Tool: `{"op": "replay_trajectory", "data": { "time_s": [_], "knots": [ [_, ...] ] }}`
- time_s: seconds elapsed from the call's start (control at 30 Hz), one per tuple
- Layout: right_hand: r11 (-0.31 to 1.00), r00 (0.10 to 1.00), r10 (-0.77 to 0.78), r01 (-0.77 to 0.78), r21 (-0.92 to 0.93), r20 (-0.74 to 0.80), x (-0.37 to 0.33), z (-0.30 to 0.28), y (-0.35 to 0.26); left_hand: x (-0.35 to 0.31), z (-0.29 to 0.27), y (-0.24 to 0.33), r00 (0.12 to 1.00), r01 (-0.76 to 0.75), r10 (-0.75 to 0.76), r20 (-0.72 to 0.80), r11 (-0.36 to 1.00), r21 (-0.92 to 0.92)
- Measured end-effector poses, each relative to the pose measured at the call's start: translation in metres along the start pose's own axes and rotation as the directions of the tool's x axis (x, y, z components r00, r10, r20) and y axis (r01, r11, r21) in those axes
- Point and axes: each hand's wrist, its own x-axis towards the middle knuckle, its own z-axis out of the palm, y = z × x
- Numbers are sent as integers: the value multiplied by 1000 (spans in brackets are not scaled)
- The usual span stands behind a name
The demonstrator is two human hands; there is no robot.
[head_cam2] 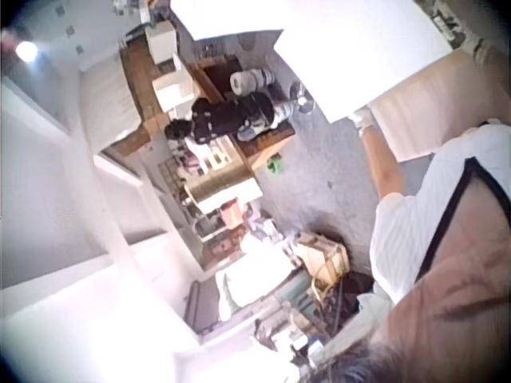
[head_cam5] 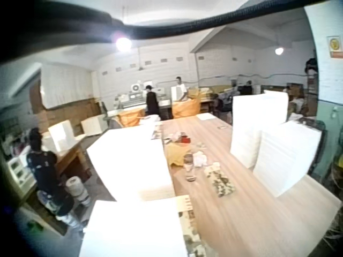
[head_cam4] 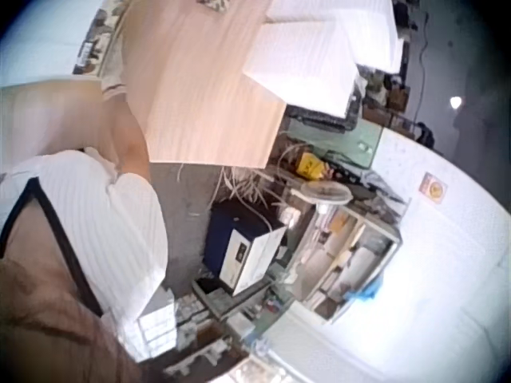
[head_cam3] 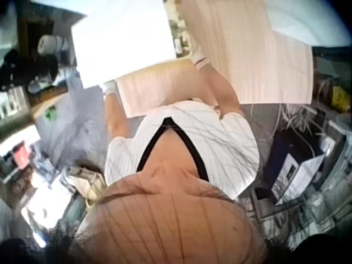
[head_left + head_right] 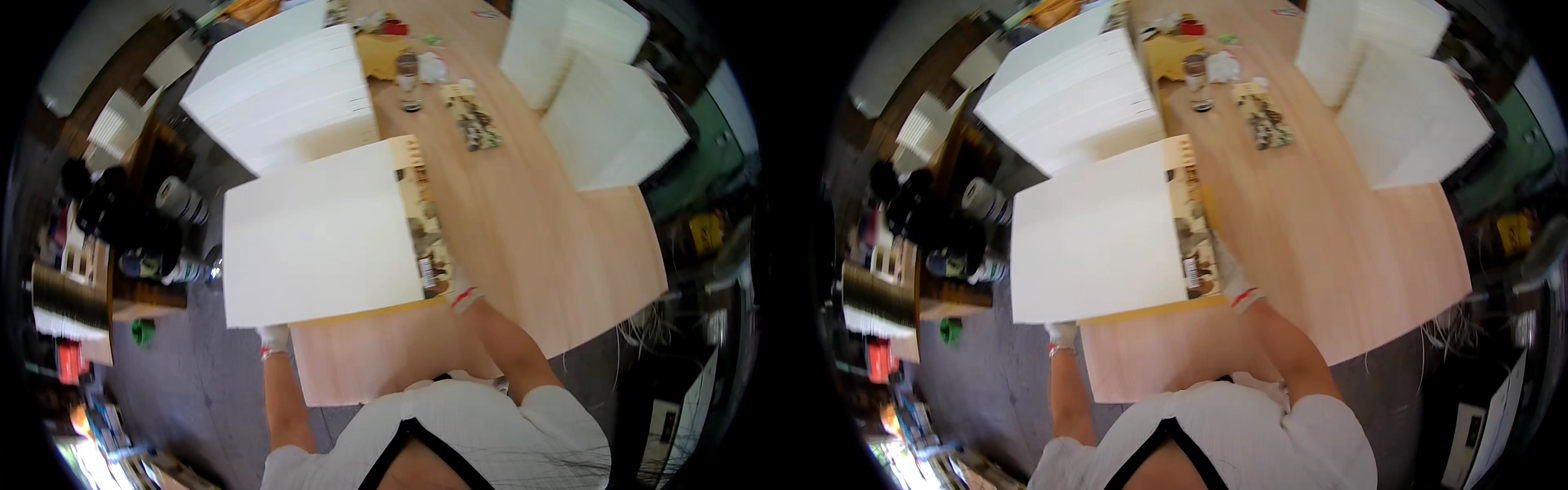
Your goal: The person picks up paper box flats from a pile and stacks them on top of a yellow base sheet, repeating the process for multiple stacks.
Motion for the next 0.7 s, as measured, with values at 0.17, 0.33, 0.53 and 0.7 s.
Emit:
{"op": "replay_trajectory", "data": {
  "time_s": [0.17,0.33,0.53,0.7],
  "knots": [
    [997,1000,19,-19,-71,-6,-11,-28,27,-7,2,2,972,-6,56,-230,977,215],
    [839,969,239,-171,517,-67,-8,-49,54,-31,53,-18,951,-237,278,-132,935,264],
    [907,973,221,-180,380,-65,-20,-7,14,-40,72,-31,819,-380,493,-292,849,368],
    [998,996,29,-25,-59,79,-6,-47,61,-37,79,-35,812,-393,498,-304,852,347]
  ]
}}
